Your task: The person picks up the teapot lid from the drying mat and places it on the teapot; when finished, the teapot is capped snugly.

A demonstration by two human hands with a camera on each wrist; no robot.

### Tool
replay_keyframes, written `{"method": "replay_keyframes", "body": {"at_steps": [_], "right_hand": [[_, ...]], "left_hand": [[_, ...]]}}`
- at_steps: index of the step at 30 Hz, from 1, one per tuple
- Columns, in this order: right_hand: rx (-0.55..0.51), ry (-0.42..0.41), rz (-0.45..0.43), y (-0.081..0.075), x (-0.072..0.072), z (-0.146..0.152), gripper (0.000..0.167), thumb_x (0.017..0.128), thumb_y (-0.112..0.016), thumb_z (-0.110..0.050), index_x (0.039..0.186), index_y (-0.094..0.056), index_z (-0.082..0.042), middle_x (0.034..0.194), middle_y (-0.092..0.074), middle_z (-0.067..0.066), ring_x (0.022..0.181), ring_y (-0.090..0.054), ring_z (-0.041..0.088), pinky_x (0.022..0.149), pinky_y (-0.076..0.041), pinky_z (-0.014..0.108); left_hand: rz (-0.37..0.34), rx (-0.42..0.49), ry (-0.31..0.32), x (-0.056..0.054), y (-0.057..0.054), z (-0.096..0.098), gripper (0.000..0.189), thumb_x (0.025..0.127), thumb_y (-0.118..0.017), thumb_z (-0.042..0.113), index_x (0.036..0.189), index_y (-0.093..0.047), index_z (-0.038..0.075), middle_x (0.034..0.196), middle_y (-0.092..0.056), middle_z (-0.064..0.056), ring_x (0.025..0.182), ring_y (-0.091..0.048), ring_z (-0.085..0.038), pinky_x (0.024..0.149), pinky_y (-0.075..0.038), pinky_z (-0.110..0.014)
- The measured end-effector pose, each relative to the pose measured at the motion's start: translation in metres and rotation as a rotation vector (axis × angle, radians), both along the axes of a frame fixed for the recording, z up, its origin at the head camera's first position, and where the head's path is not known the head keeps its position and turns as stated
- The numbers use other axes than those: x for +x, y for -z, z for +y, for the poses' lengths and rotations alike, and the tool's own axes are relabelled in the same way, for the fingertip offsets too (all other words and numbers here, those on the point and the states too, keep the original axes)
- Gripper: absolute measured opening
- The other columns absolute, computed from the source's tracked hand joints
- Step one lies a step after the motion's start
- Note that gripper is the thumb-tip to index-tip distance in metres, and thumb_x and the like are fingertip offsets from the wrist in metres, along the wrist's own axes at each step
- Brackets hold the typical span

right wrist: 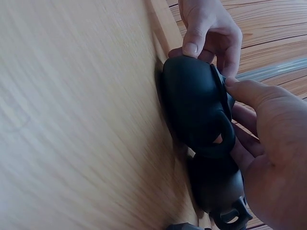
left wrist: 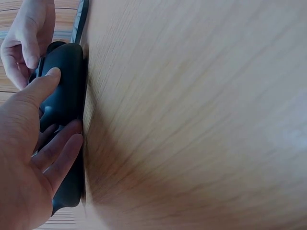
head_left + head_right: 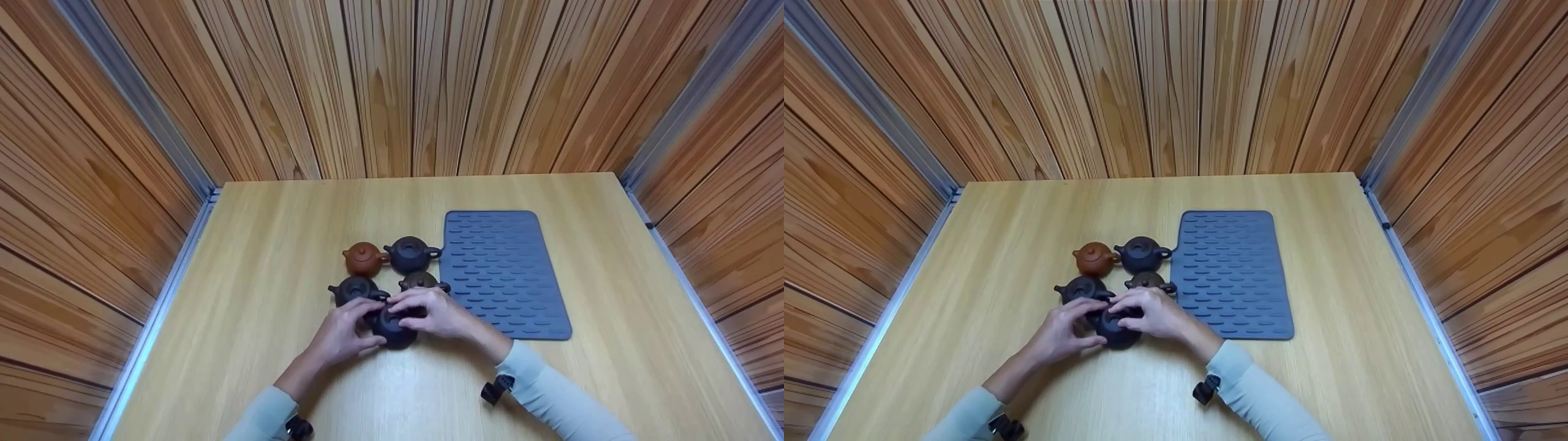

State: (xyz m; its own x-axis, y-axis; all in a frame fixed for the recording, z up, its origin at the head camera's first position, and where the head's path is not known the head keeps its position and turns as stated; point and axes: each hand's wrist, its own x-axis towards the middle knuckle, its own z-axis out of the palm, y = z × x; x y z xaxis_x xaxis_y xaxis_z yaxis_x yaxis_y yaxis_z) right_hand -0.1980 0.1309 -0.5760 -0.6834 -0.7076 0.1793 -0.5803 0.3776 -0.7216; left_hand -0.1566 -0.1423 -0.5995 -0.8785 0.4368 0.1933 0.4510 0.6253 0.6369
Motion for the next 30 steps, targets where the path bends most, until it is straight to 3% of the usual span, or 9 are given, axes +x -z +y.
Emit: {"method": "replay_keyframes", "body": {"at_steps": [6,18,26,30], "right_hand": [[-0.027,-0.015,-0.004,-0.004,-0.003,0.004,0.034,0.100,-0.086,-0.018,0.132,-0.082,-0.010,0.146,-0.079,0.013,0.138,-0.074,0.037,0.122,-0.055,0.055],[-0.124,-0.057,0.049,-0.019,-0.013,0.024,0.042,0.097,-0.089,-0.016,0.136,-0.079,-0.004,0.142,-0.079,0.018,0.134,-0.075,0.040,0.121,-0.058,0.048],[-0.139,-0.017,0.053,-0.033,-0.021,0.046,0.042,0.096,-0.089,-0.009,0.137,-0.078,-0.003,0.148,-0.075,0.021,0.140,-0.070,0.042,0.120,-0.055,0.039],[-0.135,0.046,0.052,-0.041,-0.023,0.060,0.043,0.095,-0.089,-0.004,0.137,-0.079,-0.005,0.148,-0.076,0.019,0.139,-0.071,0.038,0.117,-0.057,0.038]], "left_hand": [[0.004,-0.024,0.005,-0.001,-0.005,0.000,0.063,0.087,-0.100,0.026,0.144,-0.075,0.014,0.141,-0.079,-0.007,0.135,-0.075,-0.031,0.115,-0.060,-0.053],[-0.065,-0.060,0.048,-0.006,-0.022,-0.006,0.051,0.095,-0.093,0.024,0.141,-0.076,0.010,0.145,-0.078,-0.017,0.139,-0.073,-0.039,0.118,-0.058,-0.058],[-0.116,-0.012,0.055,-0.016,-0.045,-0.016,0.050,0.095,-0.093,0.030,0.138,-0.078,0.009,0.134,-0.083,-0.013,0.113,-0.082,-0.028,0.098,-0.068,-0.047],[-0.127,0.042,0.052,-0.020,-0.056,-0.026,0.050,0.094,-0.093,0.026,0.138,-0.078,0.009,0.134,-0.083,-0.015,0.112,-0.082,-0.031,0.095,-0.069,-0.045]]}}
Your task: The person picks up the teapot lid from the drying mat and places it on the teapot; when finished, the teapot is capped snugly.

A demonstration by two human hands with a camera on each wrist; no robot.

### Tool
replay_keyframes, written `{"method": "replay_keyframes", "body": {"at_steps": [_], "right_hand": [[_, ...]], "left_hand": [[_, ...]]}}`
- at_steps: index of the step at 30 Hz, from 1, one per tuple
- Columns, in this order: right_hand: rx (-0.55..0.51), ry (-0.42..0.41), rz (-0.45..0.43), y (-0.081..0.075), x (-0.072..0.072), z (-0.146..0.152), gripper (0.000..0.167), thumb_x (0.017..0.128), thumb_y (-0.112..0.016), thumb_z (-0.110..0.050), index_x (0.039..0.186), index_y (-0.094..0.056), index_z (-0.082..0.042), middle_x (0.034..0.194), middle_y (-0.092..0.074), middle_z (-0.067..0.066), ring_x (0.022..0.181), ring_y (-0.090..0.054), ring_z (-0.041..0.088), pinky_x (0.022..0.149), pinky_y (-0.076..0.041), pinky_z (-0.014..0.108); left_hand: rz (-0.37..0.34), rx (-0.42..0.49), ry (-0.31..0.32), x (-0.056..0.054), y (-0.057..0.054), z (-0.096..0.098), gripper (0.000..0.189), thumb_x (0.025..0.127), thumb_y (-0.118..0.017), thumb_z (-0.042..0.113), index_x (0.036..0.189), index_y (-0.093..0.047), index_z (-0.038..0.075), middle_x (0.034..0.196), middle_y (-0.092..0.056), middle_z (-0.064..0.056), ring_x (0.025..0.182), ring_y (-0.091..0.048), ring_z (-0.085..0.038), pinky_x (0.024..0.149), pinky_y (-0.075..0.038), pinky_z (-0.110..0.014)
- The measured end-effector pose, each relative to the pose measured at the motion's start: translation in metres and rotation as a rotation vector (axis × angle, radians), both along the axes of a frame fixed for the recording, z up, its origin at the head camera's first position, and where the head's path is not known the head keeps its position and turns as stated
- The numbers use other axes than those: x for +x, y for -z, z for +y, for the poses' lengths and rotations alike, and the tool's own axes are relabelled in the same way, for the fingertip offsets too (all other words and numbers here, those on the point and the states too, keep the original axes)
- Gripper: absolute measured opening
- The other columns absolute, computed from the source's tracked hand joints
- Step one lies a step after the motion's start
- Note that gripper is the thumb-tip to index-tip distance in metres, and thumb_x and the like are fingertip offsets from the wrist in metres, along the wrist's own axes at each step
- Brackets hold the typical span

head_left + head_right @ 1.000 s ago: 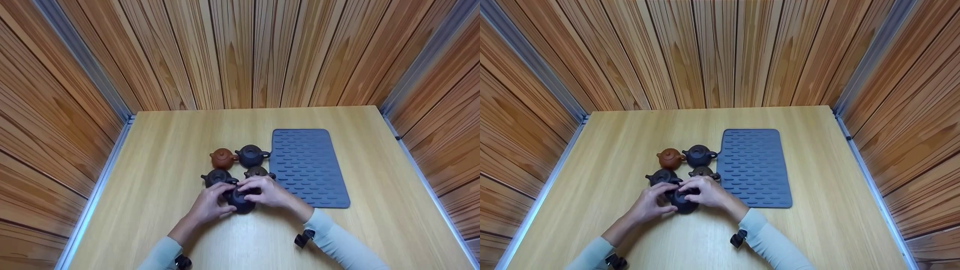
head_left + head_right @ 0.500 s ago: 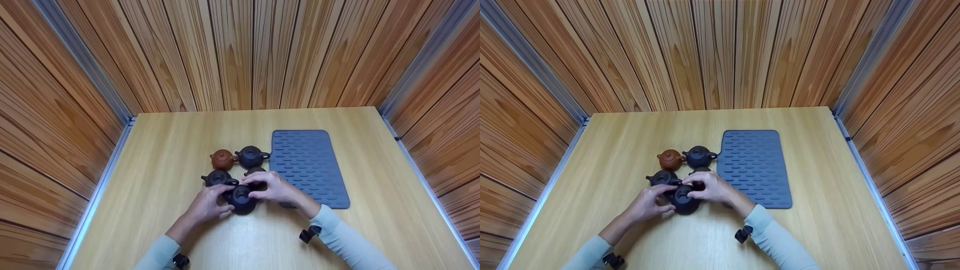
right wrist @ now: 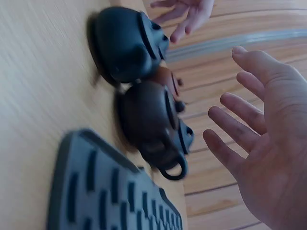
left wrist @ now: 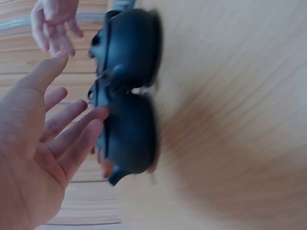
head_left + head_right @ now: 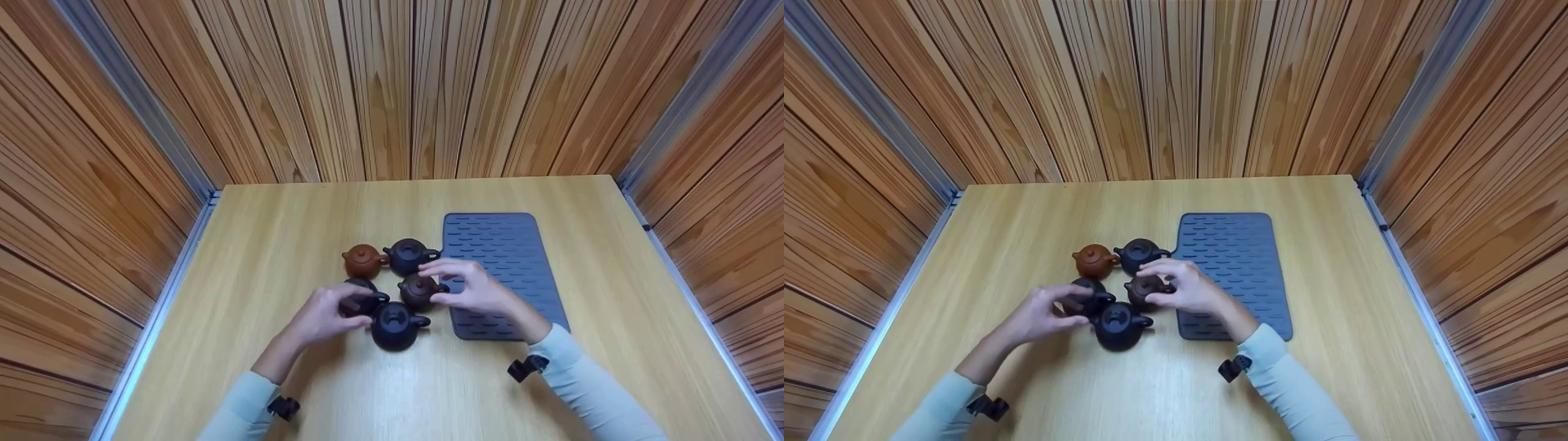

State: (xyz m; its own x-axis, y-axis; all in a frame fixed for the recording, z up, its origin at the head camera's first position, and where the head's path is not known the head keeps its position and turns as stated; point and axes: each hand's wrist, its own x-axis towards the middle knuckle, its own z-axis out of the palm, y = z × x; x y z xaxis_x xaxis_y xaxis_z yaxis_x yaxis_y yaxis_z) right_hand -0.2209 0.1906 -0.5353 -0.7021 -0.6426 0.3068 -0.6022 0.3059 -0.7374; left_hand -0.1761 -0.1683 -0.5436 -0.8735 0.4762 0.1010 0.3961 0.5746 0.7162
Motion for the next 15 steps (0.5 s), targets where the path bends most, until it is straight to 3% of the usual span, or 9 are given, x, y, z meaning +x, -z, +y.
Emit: {"method": "replay_keyframes", "body": {"at_steps": [7,11,15], "right_hand": [[-0.008,0.036,-0.035,-0.006,-0.005,0.031,0.047,0.095,-0.088,-0.005,0.141,-0.078,-0.010,0.150,-0.075,0.018,0.141,-0.071,0.017,0.109,-0.064,0.049],[-0.027,0.050,-0.062,-0.002,-0.006,0.053,0.051,0.095,-0.086,-0.002,0.144,-0.077,-0.013,0.154,-0.072,0.019,0.142,-0.065,0.001,0.110,-0.062,0.040],[-0.035,0.071,-0.075,0.001,-0.006,0.073,0.052,0.095,-0.083,0.001,0.146,-0.075,-0.012,0.156,-0.070,0.023,0.146,-0.060,-0.005,0.112,-0.059,0.029]], "left_hand": [[-0.023,0.057,-0.022,-0.004,-0.014,-0.022,0.051,0.096,-0.091,0.025,0.142,-0.076,0.009,0.144,-0.079,-0.018,0.115,-0.081,-0.036,0.084,-0.070,-0.048],[-0.060,0.095,-0.017,-0.007,-0.016,-0.037,0.055,0.098,-0.090,0.028,0.146,-0.073,0.006,0.149,-0.075,-0.021,0.123,-0.079,-0.042,0.088,-0.070,-0.052],[-0.103,0.110,-0.029,-0.006,-0.018,-0.056,0.058,0.100,-0.087,0.030,0.151,-0.070,0.007,0.155,-0.070,-0.022,0.133,-0.075,-0.048,0.099,-0.068,-0.059]]}}
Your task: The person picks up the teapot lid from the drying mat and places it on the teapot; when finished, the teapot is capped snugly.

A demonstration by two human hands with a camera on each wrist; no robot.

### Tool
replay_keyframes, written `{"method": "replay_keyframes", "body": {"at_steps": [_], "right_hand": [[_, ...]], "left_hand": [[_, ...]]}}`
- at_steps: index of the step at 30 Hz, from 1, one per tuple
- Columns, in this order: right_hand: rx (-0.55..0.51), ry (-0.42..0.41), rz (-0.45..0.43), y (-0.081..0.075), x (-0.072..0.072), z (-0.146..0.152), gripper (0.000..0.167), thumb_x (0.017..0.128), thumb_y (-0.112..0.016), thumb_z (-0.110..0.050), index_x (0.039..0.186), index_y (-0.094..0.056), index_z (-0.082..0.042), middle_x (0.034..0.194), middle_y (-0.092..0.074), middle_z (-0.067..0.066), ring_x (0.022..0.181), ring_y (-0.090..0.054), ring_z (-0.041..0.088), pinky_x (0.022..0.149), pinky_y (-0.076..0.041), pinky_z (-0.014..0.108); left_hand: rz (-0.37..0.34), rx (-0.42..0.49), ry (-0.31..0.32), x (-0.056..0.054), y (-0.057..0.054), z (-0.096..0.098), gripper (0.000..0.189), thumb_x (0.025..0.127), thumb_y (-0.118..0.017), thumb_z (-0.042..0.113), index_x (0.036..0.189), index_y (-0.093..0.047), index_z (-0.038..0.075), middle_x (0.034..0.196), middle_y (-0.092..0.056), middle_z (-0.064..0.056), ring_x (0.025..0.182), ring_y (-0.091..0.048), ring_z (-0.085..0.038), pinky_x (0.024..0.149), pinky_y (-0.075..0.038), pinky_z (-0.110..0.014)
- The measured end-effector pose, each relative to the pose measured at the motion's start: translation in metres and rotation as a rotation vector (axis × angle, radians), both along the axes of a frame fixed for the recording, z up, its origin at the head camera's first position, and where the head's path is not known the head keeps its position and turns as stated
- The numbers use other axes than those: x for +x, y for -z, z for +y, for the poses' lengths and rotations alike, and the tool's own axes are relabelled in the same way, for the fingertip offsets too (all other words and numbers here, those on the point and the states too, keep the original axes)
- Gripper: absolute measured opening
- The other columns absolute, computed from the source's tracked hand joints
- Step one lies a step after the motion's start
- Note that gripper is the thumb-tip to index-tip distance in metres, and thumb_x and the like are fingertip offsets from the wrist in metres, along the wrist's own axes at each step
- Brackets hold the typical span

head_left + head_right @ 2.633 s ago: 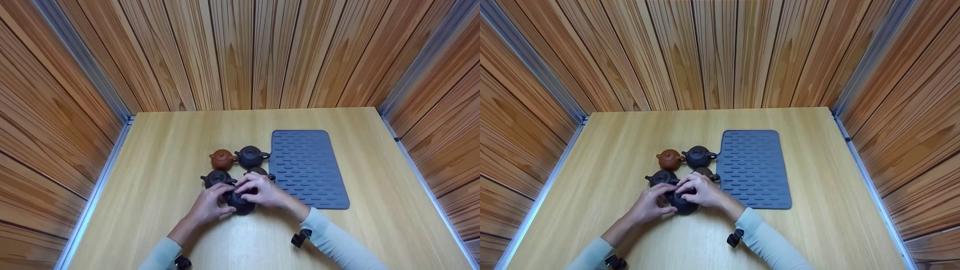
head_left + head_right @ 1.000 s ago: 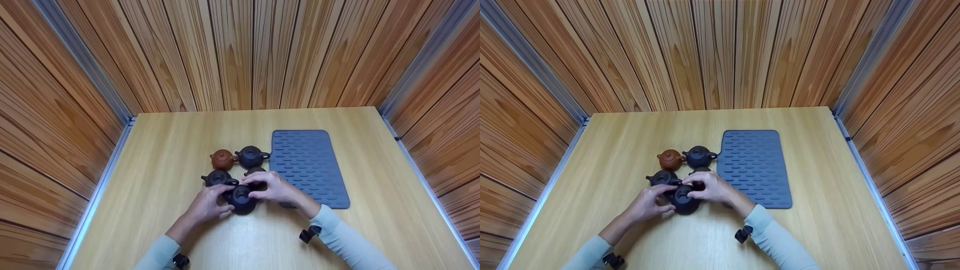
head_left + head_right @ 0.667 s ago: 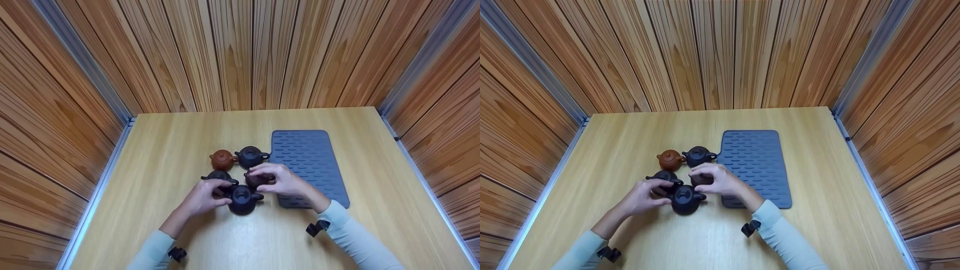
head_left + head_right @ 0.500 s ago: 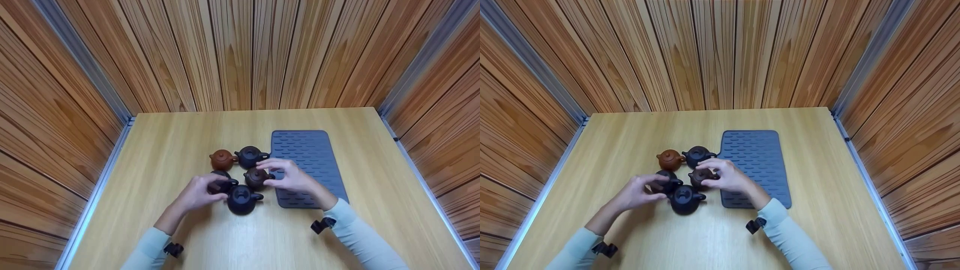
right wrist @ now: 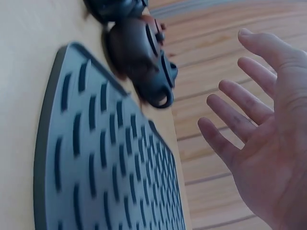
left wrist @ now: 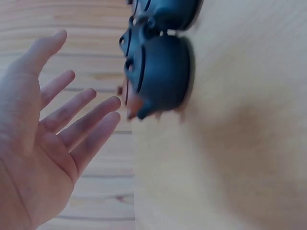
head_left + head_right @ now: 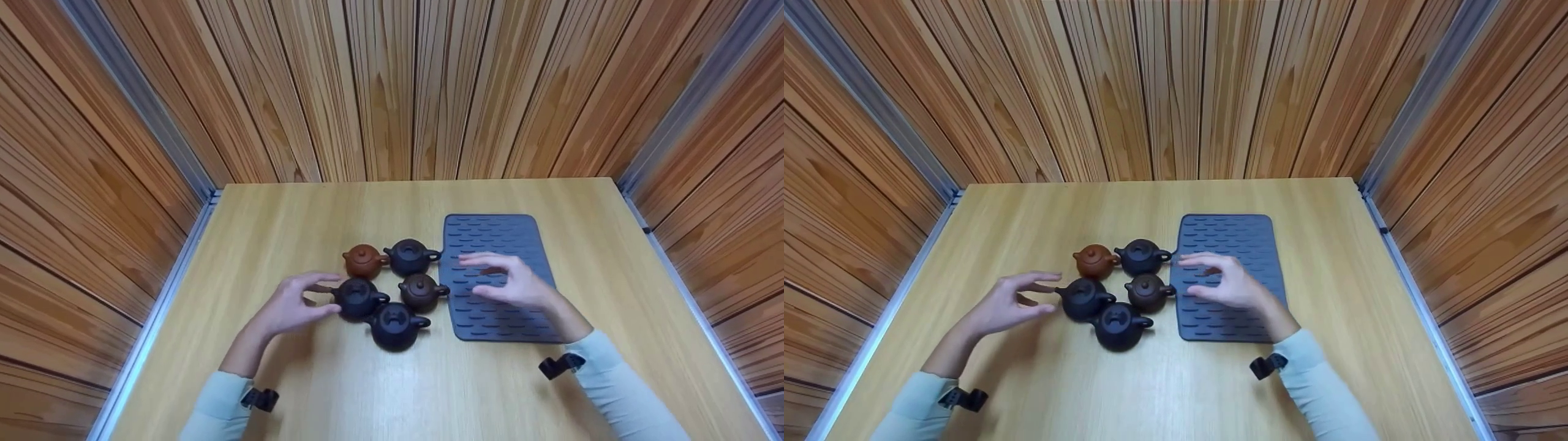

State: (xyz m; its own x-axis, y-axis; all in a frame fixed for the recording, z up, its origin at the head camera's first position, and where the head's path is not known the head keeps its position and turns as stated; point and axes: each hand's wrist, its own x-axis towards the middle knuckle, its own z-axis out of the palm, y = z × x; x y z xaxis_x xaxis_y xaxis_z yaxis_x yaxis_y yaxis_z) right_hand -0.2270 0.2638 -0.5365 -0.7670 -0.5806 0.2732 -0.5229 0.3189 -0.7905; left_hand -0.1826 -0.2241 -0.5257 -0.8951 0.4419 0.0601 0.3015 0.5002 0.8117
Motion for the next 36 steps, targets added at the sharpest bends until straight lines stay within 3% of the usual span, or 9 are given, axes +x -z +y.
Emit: {"method": "replay_keyframes", "body": {"at_steps": [5,8,15,20,25,29,36], "right_hand": [[0.022,0.052,-0.011,0.003,0.002,0.027,0.053,0.097,-0.083,-0.002,0.148,-0.074,-0.013,0.159,-0.066,0.026,0.149,-0.055,-0.009,0.114,-0.058,0.033],[0.035,0.071,-0.049,0.004,0.004,0.042,0.056,0.098,-0.081,-0.005,0.152,-0.071,-0.016,0.164,-0.063,0.022,0.150,-0.051,-0.013,0.116,-0.057,0.034],[0.011,0.072,-0.097,0.008,0.006,0.072,0.063,0.098,-0.079,-0.002,0.159,-0.063,-0.008,0.167,-0.056,-0.025,0.152,-0.049,-0.015,0.116,-0.055,0.026],[-0.007,0.091,-0.085,0.010,0.007,0.086,0.063,0.099,-0.077,0.002,0.160,-0.060,-0.002,0.167,-0.054,-0.029,0.151,-0.050,-0.015,0.114,-0.053,0.017],[-0.026,0.142,-0.085,0.006,0.004,0.099,0.061,0.101,-0.074,0.003,0.160,-0.058,0.001,0.166,-0.057,-0.025,0.148,-0.053,-0.015,0.111,-0.050,0.010],[-0.041,0.184,-0.082,-0.002,0.001,0.109,0.060,0.102,-0.073,0.005,0.159,-0.058,0.003,0.163,-0.061,-0.022,0.146,-0.055,-0.015,0.110,-0.051,0.010],[0.010,0.264,-0.041,-0.024,-0.009,0.120,0.058,0.102,-0.076,0.002,0.158,-0.060,0.002,0.153,-0.061,-0.033,0.139,-0.056,-0.018,0.107,-0.051,0.010]], "left_hand": [[-0.029,-0.063,-0.015,0.001,-0.001,-0.022,0.062,0.103,-0.082,0.035,0.159,-0.064,0.014,0.164,-0.064,-0.017,0.149,-0.063,-0.049,0.118,-0.055,-0.069],[-0.040,-0.084,-0.015,0.001,0.002,-0.034,0.064,0.105,-0.080,0.035,0.162,-0.061,0.013,0.169,-0.060,-0.017,0.155,-0.057,-0.050,0.124,-0.047,-0.072],[-0.071,-0.048,-0.063,0.005,0.010,-0.055,0.062,0.105,-0.080,0.025,0.162,-0.059,0.010,0.171,-0.056,-0.021,0.156,-0.053,-0.052,0.124,-0.046,-0.074],[-0.090,-0.053,-0.095,0.009,0.011,-0.067,0.062,0.107,-0.078,0.025,0.163,-0.057,0.008,0.172,-0.055,-0.021,0.157,-0.053,-0.053,0.125,-0.045,-0.075],[-0.091,-0.080,-0.091,0.009,0.001,-0.076,0.063,0.109,-0.074,0.028,0.165,-0.054,0.008,0.173,-0.053,-0.023,0.157,-0.052,-0.055,0.125,-0.044,-0.075],[-0.071,-0.117,-0.106,0.005,-0.014,-0.080,0.066,0.110,-0.073,0.033,0.167,-0.052,0.009,0.174,-0.051,-0.022,0.159,-0.049,-0.054,0.127,-0.042,-0.074],[-0.040,-0.175,-0.158,-0.006,-0.036,-0.085,0.068,0.109,-0.076,0.034,0.168,-0.051,0.010,0.176,-0.049,-0.021,0.163,-0.044,-0.054,0.129,-0.040,-0.075]]}}
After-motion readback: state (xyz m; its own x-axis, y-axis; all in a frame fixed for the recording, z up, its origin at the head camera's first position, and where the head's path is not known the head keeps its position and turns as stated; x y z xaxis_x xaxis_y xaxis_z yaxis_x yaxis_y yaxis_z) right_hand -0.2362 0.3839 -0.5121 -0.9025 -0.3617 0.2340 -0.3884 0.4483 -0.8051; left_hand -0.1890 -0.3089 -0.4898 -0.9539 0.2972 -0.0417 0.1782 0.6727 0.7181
